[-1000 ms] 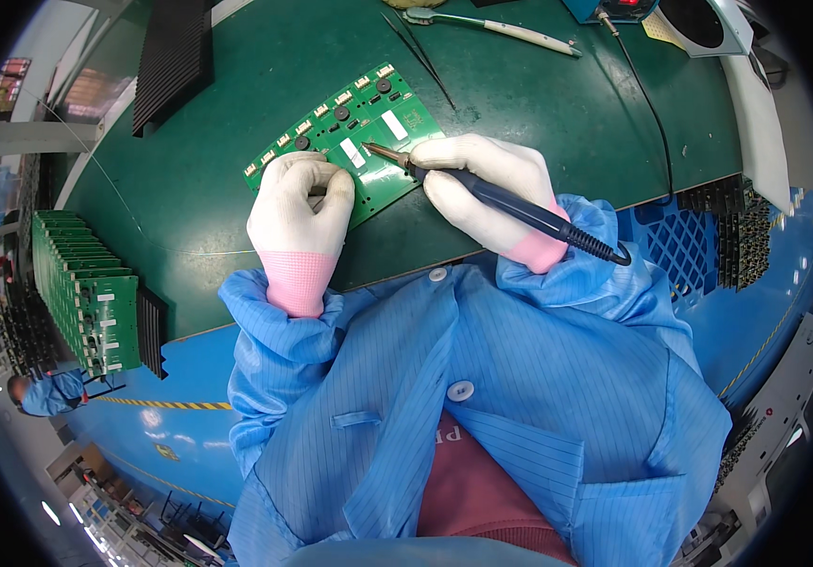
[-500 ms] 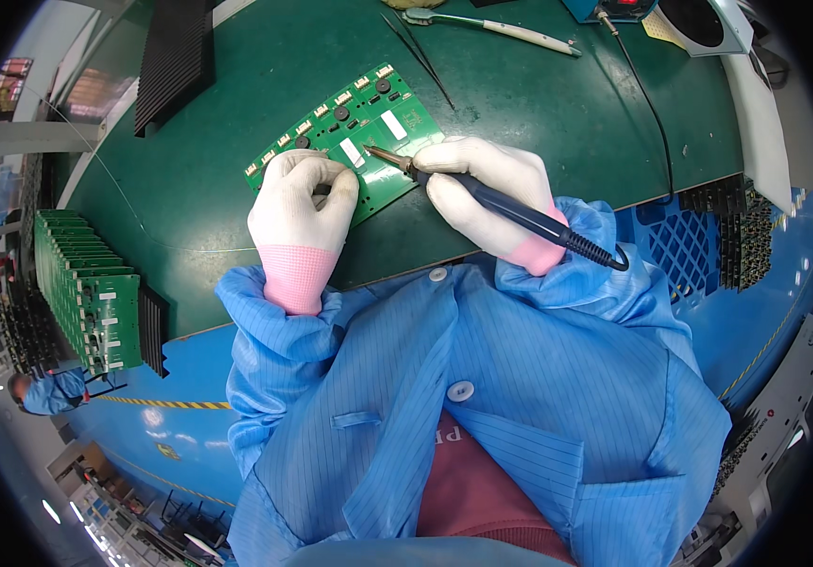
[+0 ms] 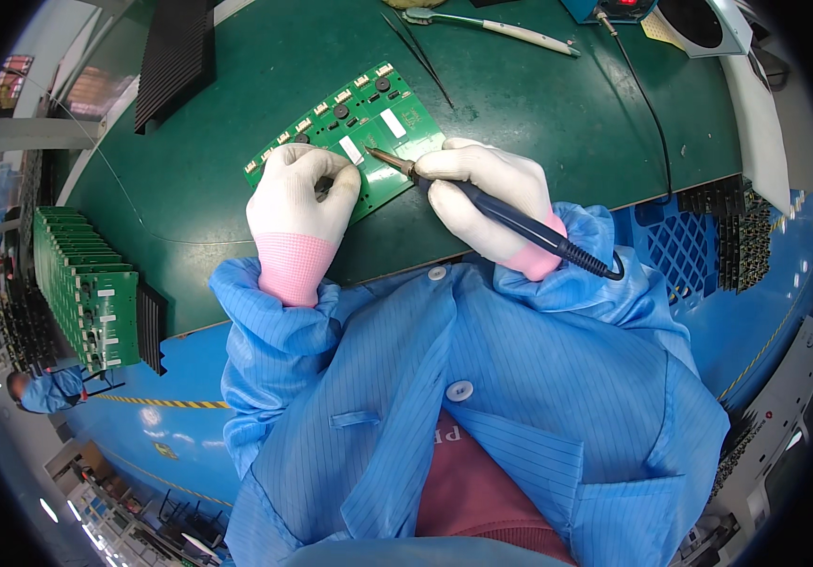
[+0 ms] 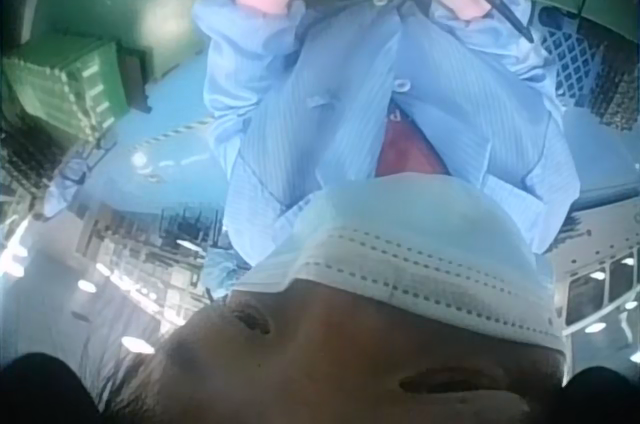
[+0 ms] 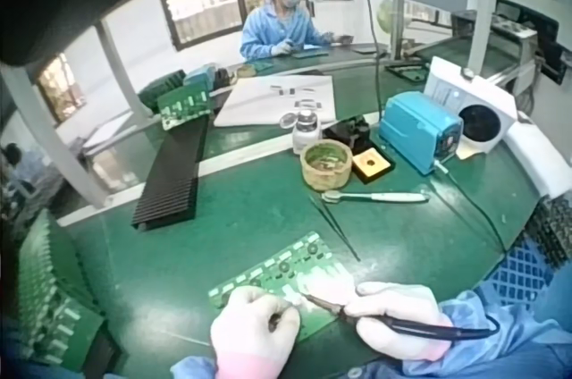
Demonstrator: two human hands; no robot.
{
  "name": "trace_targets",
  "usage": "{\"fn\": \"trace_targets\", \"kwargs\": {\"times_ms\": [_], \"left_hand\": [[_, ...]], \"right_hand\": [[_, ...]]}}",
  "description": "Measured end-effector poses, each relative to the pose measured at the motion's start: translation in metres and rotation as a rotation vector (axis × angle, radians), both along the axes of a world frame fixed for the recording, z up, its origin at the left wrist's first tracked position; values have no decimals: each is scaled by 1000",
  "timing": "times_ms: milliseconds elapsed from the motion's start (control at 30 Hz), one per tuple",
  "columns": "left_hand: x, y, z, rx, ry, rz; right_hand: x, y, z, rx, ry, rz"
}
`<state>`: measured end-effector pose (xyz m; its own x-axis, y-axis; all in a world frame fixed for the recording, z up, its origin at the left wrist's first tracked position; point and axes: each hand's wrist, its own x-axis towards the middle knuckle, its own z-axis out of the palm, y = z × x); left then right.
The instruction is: Soldering electronic components onto printed circuit boards at a manual assembly station.
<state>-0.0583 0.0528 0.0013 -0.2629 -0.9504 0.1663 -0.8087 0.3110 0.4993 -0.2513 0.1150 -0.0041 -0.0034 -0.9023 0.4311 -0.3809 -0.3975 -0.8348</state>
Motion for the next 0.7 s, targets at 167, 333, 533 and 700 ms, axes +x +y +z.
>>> {"fn": "trace_targets", "kwargs": {"times_ms": [167,333,533,700], "left_hand": [[-4,-2,4,13,-32,-6],[-3,-2,2,-1,-37,-24],[-3,-3,5,19,-61,-30],[0,-3,3,25,-28,-45]], "right_hand": [[0,1,-2,-4,13,-24],[-1,3,-1,4,27,-18],[0,3,-1,-16,51,-8],[4,10,6,148,-76,-49]]}}
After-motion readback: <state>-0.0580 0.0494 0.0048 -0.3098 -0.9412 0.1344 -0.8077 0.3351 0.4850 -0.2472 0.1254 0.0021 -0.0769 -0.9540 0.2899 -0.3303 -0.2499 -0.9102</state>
